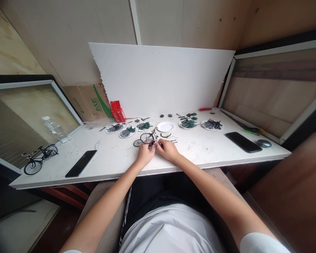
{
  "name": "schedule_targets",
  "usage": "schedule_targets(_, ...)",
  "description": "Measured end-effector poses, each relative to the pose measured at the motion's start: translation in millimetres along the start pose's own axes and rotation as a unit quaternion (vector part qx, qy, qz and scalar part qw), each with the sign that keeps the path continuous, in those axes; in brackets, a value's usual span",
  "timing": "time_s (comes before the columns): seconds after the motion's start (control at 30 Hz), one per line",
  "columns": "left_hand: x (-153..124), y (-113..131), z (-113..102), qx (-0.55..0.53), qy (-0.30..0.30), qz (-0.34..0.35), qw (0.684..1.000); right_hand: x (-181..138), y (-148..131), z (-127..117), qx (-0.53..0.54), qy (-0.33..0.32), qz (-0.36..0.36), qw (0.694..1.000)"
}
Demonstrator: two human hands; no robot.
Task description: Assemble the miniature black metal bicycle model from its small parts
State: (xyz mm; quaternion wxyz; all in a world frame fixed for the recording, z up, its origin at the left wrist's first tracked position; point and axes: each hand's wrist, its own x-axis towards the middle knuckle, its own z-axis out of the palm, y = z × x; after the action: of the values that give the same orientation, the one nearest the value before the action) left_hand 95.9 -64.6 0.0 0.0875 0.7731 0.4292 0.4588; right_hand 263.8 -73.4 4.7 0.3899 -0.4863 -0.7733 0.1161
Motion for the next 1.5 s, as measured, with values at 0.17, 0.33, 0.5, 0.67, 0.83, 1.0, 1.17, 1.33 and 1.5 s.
schedule_targets(0.17, -0.1, 0.1, 0.3, 0.000, 0.001, -0.003, 1.000, -0.1, -0.5, 0.3, 0.000, 0.000, -0.002, 1.000)
schedule_targets(0.33, -0.5, 0.8, 0.2, 0.000, 0.001, -0.009, 1.000, -0.2, -0.1, 0.9, 0.000, -0.001, -0.002, 1.000)
schedule_targets(0.5, -0.6, 0.8, 0.3, 0.001, 0.002, -0.010, 1.000, 0.1, 0.4, 1.0, -0.004, -0.006, -0.007, 1.000)
schedule_targets(0.67, -0.3, 0.4, 0.9, 0.004, 0.005, -0.008, 1.000, 0.5, 1.6, 1.4, -0.005, -0.010, -0.010, 1.000)
schedule_targets(0.83, -0.2, 0.7, 0.7, 0.001, 0.005, -0.007, 1.000, 0.2, 1.3, 1.5, -0.006, -0.011, -0.011, 1.000)
schedule_targets(1.0, 0.0, 1.7, 0.0, 0.002, 0.002, -0.011, 1.000, 0.6, 1.8, 1.6, -0.011, -0.019, -0.013, 1.000)
schedule_targets(1.17, 0.1, 2.8, -1.4, 0.002, -0.003, -0.011, 1.000, 1.0, 3.1, 2.0, -0.014, -0.024, -0.017, 0.999)
schedule_targets(1.33, 0.2, 3.4, -1.7, 0.002, 0.001, -0.008, 1.000, 1.0, 3.3, 2.2, -0.012, -0.026, -0.018, 0.999)
schedule_targets(1.5, 0.2, 4.3, -2.1, 0.002, 0.001, -0.007, 1.000, 0.6, 2.3, 1.7, -0.011, -0.030, -0.016, 0.999)
